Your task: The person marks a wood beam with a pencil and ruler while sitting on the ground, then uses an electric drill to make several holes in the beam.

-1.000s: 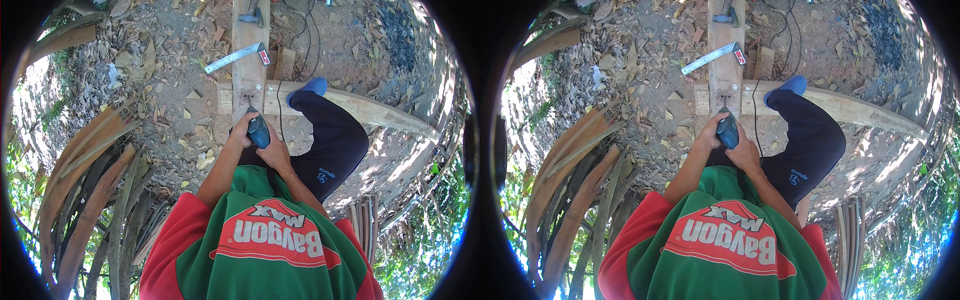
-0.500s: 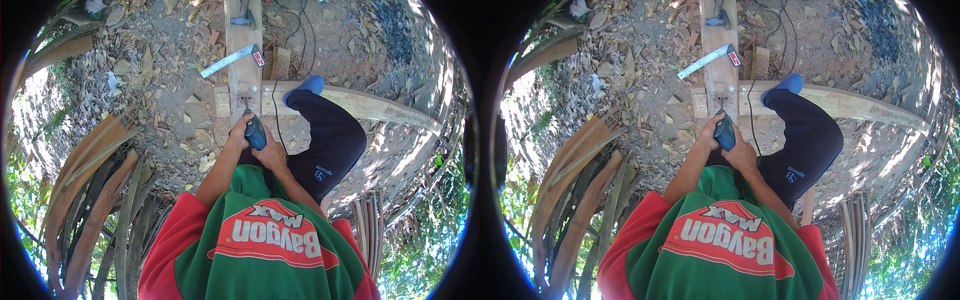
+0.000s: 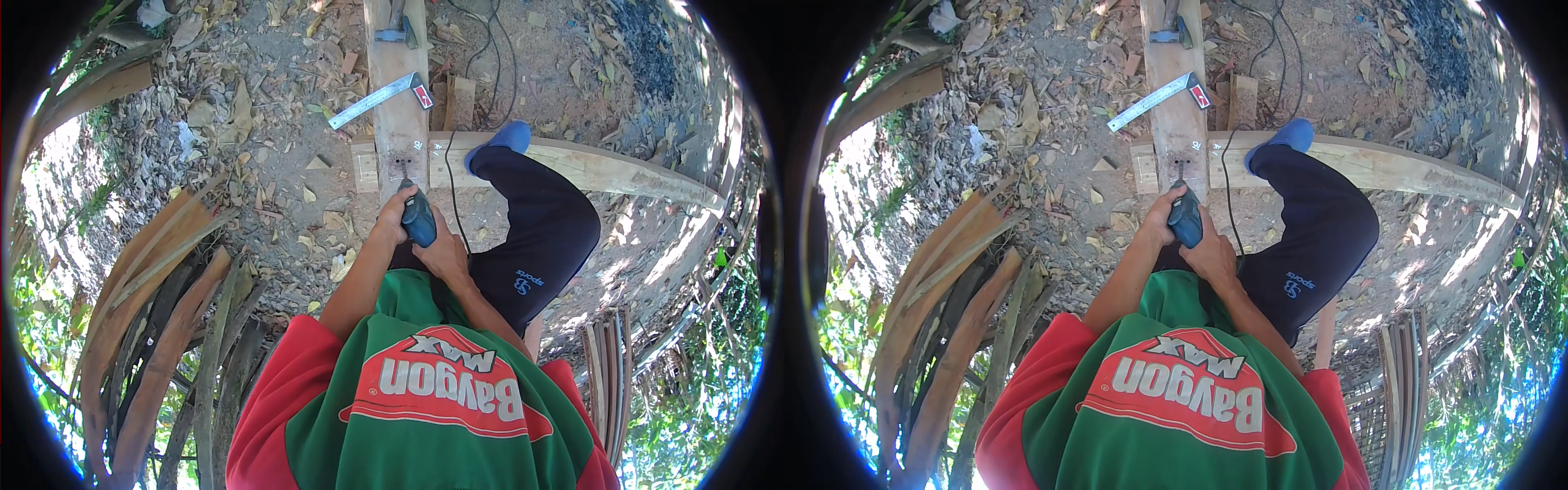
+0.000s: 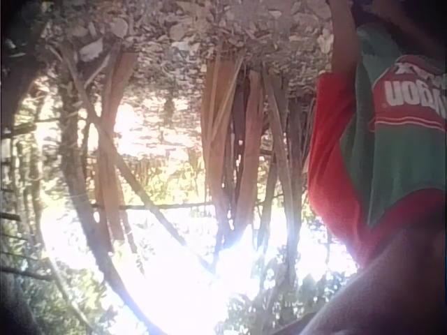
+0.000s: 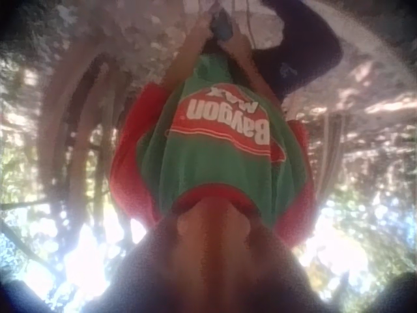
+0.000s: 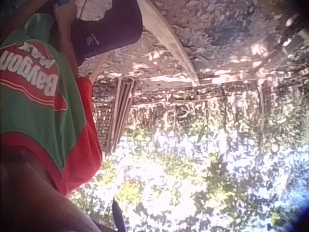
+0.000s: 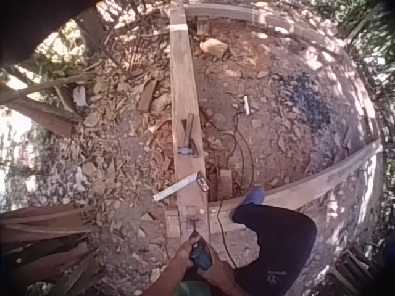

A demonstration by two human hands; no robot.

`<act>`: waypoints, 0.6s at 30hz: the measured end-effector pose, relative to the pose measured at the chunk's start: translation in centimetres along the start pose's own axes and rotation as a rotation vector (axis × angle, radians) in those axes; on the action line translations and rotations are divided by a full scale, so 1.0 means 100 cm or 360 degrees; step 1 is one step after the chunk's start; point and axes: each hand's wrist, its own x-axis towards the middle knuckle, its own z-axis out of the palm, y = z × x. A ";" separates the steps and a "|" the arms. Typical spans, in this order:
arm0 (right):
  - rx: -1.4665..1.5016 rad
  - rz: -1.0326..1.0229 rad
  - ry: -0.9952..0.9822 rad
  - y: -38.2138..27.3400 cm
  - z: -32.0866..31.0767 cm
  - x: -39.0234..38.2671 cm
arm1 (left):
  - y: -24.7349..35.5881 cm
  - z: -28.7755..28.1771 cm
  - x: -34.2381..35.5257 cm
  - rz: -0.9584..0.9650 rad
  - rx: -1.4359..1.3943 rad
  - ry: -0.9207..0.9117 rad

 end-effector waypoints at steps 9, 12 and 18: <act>0.0015 0.0025 -0.0007 -0.001 0.000 0.000 | 0.004 0.002 -0.004 -0.0048 0.0004 0.0024; 0.0017 0.0028 -0.0007 -0.001 0.000 0.002 | 0.003 0.004 -0.002 -0.0021 0.0045 0.0046; 0.0029 0.0015 -0.0008 0.000 0.002 0.002 | 0.002 -0.002 0.003 -0.0009 0.0070 -0.0008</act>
